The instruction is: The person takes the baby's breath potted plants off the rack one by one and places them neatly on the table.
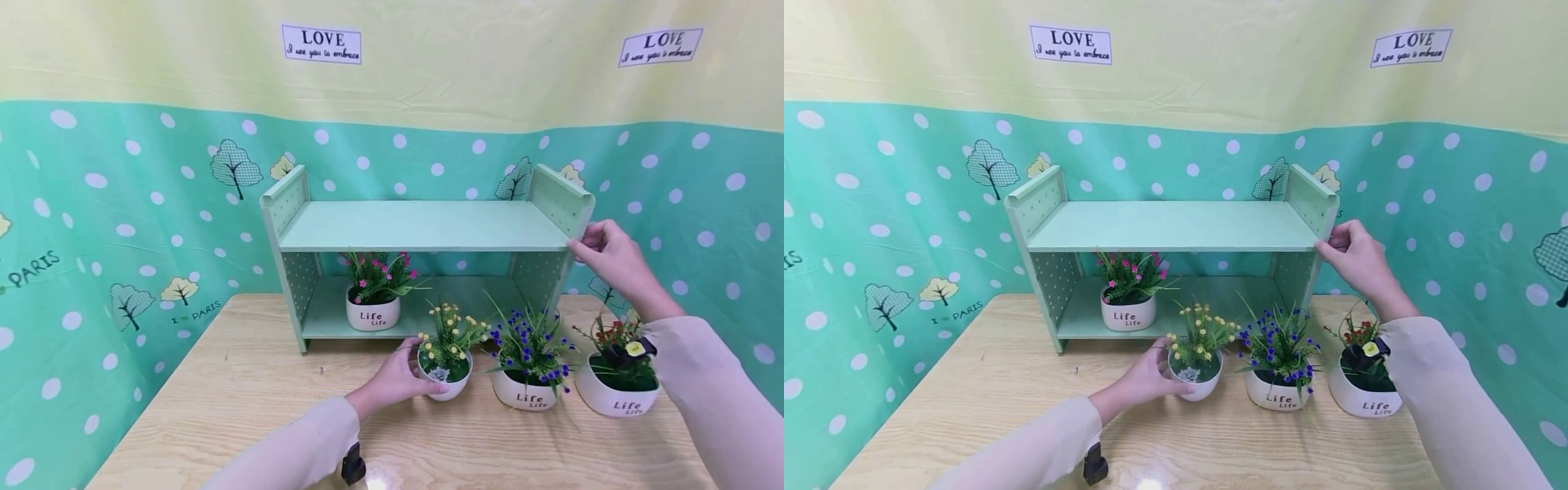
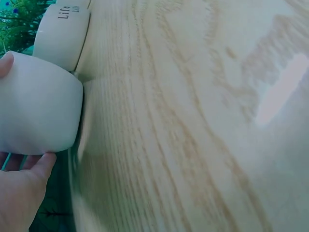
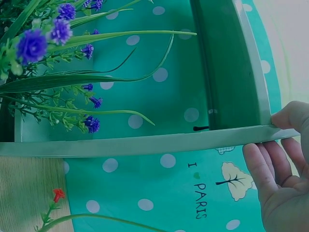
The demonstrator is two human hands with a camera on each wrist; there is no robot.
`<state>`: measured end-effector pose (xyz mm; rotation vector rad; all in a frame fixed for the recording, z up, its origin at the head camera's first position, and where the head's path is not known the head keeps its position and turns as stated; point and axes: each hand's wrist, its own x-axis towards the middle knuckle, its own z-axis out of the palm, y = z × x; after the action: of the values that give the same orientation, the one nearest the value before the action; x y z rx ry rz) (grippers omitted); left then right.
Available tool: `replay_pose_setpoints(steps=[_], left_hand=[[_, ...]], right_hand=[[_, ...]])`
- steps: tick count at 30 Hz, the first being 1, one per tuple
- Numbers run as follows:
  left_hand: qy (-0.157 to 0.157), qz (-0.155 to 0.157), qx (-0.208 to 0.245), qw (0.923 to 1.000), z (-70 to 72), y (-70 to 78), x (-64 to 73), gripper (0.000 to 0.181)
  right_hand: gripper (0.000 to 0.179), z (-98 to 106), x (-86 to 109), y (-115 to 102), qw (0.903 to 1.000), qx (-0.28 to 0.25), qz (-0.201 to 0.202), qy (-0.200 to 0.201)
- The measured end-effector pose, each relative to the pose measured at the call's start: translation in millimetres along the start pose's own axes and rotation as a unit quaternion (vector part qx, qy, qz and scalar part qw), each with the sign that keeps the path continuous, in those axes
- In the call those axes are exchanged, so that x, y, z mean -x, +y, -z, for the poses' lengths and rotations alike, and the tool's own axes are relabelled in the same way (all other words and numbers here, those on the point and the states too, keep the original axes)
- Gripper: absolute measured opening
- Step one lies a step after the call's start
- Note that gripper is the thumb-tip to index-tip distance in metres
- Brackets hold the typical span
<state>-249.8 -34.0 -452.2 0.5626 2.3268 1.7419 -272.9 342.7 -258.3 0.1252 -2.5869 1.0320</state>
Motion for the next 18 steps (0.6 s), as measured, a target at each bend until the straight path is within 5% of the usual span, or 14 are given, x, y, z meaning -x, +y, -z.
replay_pose_setpoints(steps=[18], left_hand=[[-0.031, 0.005, 0.033, 0.9990, 0.4, -5.2, -2.3, 0.101]], right_hand=[[0.062, -0.5, 1.3, -0.9, 1.0000, -0.006, 0.001, 0.002]])
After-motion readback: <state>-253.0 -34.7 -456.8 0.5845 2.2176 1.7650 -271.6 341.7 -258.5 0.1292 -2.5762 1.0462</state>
